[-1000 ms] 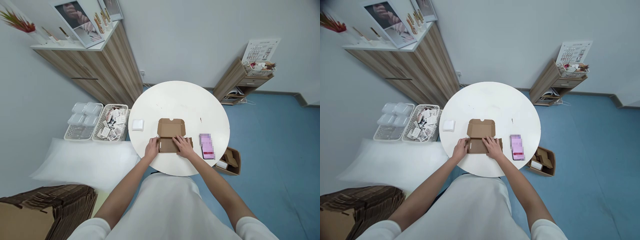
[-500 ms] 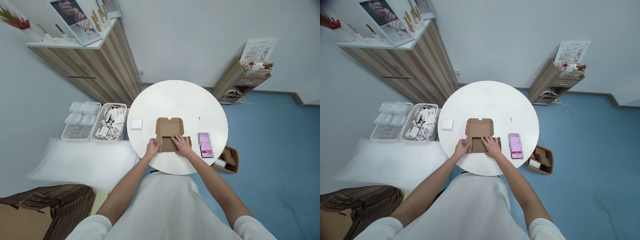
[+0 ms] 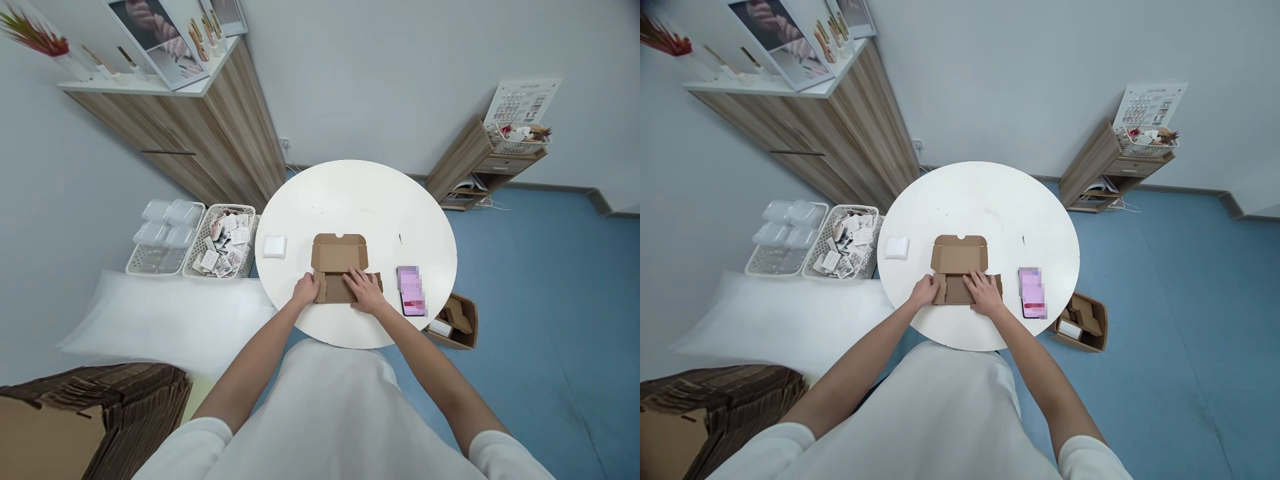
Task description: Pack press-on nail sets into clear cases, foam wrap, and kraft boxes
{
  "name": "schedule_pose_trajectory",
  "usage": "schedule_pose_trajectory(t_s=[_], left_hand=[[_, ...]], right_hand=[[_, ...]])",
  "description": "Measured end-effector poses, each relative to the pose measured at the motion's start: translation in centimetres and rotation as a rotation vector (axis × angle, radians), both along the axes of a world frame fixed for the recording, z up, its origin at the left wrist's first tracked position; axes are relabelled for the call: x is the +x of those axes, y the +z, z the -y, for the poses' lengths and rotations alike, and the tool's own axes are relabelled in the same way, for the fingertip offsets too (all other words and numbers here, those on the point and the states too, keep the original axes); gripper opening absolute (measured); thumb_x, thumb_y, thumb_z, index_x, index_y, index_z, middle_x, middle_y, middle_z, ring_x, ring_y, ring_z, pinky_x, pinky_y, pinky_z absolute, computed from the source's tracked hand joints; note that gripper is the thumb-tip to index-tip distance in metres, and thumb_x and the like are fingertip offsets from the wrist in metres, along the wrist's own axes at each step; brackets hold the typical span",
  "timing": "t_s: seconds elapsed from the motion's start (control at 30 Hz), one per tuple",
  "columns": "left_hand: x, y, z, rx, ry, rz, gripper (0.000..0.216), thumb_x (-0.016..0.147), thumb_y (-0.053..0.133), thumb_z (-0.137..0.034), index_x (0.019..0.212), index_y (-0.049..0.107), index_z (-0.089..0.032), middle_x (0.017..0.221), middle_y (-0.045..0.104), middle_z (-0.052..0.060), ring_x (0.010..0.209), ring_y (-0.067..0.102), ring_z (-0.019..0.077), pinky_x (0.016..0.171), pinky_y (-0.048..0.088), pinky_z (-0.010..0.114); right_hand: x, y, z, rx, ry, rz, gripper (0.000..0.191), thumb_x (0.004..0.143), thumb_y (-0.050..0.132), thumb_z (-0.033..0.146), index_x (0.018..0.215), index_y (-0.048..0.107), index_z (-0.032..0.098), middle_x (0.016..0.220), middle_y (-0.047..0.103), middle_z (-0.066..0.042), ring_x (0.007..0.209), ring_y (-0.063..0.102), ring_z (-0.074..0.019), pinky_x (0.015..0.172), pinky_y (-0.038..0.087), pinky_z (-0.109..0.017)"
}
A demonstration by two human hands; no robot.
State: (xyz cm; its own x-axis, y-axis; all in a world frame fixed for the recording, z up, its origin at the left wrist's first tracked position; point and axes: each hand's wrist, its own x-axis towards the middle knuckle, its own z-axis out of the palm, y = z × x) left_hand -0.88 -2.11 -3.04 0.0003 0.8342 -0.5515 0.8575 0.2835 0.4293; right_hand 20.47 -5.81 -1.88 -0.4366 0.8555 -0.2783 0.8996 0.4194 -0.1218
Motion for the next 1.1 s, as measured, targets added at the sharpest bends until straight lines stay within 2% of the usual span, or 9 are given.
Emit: schedule_pose_trajectory(t_s=[0.27,0.5,0.67,0.73,0.9,1.0,1.03,1.1], left_hand=[[0.1,0.1,-0.9,-0.005,-0.116,-0.069,0.028,0.083,0.033,-0.033,0.099,0.046,-0.014,0.099,0.062,0.014,0.091,0.059,0.0247,0.067,0.041,0.03],[0.5,0.1,-0.5,-0.035,-0.173,-0.139,0.031,0.08,0.036,-0.036,0.101,0.046,-0.015,0.097,0.062,0.016,0.09,0.059,0.0271,0.067,0.043,0.033],[-0.4,0.6,0.1,-0.127,-0.239,-0.096,0.032,0.076,0.041,-0.035,0.099,0.049,-0.015,0.084,0.066,0.01,0.061,0.062,0.0204,0.057,0.043,0.03],[-0.6,0.5,0.2,-0.161,-0.249,-0.098,0.031,0.075,0.041,-0.036,0.096,0.051,-0.015,0.082,0.066,0.01,0.056,0.062,0.0204,0.055,0.043,0.031],[-0.4,-0.2,0.0,-0.126,-0.205,-0.145,0.03,0.073,0.044,-0.036,0.092,0.055,-0.015,0.091,0.064,0.015,0.083,0.061,0.0282,0.062,0.043,0.033],[-0.7,0.1,0.5,-0.093,-0.199,-0.142,0.035,0.074,0.043,-0.042,0.094,0.054,-0.015,0.096,0.062,0.016,0.088,0.059,0.0293,0.064,0.043,0.035],[-1.0,0.4,0.9,-0.055,-0.2,-0.141,0.04,0.075,0.041,-0.046,0.097,0.053,-0.015,0.097,0.061,0.015,0.088,0.058,0.0292,0.065,0.043,0.035],[-1.6,1.2,1.8,0.122,-0.235,-0.139,0.05,0.075,0.039,-0.054,0.104,0.05,-0.015,0.105,0.058,0.016,0.095,0.056,0.0292,0.071,0.043,0.037]], right_hand=[[0.2,0.0,0.0,-0.013,0.036,0.01,0.095,0.059,0.065,0.045,0.137,0.014,0.024,0.145,0.009,-0.011,0.13,0.009,-0.0319,0.099,0.014,-0.051],[0.4,0.2,0.0,-0.008,0.051,0.025,0.102,0.055,0.066,0.051,0.137,0.013,0.022,0.145,0.008,-0.013,0.131,0.005,-0.0329,0.098,0.015,-0.052],[0.4,0.5,0.0,-0.007,0.053,0.056,0.101,0.057,0.066,0.048,0.138,0.011,0.021,0.146,0.006,-0.013,0.131,0.004,-0.0324,0.097,0.017,-0.051],[0.2,0.5,0.1,-0.009,0.058,0.067,0.102,0.056,0.066,0.048,0.138,0.011,0.022,0.146,0.006,-0.013,0.131,0.004,-0.0321,0.097,0.017,-0.051],[-0.3,0.4,0.2,-0.013,0.05,0.083,0.102,0.056,0.065,0.05,0.138,0.011,0.021,0.146,0.005,-0.014,0.131,0.005,-0.0322,0.097,0.016,-0.052],[-0.4,0.3,0.2,-0.004,0.044,0.09,0.102,0.056,0.066,0.05,0.138,0.011,0.021,0.145,0.006,-0.014,0.131,0.005,-0.0321,0.098,0.016,-0.051],[-0.4,0.2,0.2,0.001,0.042,0.092,0.102,0.056,0.066,0.049,0.138,0.011,0.021,0.145,0.006,-0.014,0.132,0.004,-0.032,0.098,0.015,-0.051],[-0.3,0.1,0.2,0.003,0.036,0.095,0.103,0.056,0.066,0.049,0.138,0.01,0.021,0.146,0.005,-0.013,0.132,0.003,-0.0319,0.099,0.013,-0.051]])
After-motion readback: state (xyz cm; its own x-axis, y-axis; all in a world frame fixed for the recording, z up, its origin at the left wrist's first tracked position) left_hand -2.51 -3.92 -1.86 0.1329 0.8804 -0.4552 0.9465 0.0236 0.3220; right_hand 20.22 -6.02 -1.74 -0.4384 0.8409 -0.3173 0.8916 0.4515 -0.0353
